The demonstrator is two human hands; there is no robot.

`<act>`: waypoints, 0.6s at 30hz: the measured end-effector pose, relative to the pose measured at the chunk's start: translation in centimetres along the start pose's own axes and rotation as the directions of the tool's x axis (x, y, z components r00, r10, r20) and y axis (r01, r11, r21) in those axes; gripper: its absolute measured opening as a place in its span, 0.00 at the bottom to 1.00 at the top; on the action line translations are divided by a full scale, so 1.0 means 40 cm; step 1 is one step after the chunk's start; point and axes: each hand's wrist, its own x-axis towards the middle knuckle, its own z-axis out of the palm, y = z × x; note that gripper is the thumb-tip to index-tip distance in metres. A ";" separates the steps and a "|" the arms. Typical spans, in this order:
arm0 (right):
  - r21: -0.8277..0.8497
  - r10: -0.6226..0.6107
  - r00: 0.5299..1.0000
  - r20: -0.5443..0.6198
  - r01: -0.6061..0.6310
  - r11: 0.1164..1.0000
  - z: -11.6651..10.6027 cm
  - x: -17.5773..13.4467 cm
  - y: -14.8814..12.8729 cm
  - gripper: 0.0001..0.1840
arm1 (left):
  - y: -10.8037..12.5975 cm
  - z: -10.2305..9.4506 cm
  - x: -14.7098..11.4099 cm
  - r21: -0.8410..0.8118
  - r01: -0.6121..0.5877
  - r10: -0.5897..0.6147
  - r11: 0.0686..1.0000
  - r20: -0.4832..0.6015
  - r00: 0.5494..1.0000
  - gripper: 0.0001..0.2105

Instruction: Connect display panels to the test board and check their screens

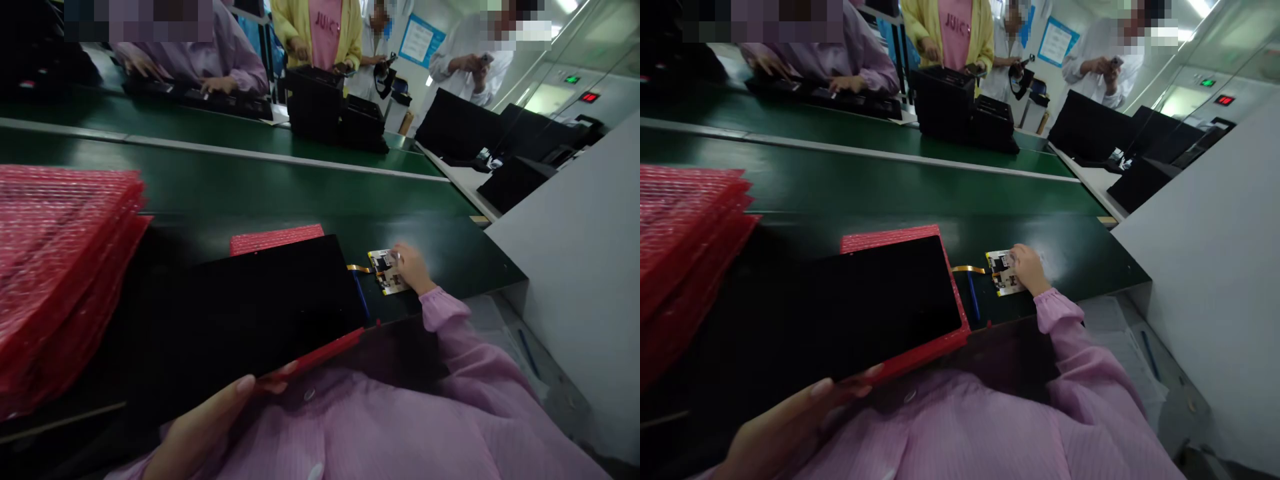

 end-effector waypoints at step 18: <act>-0.048 -0.254 0.954 -0.160 0.250 0.967 0.002 -0.047 -0.006 0.21 | -0.047 -0.017 0.028 0.245 -0.034 -0.004 0.969 0.154 0.988 0.21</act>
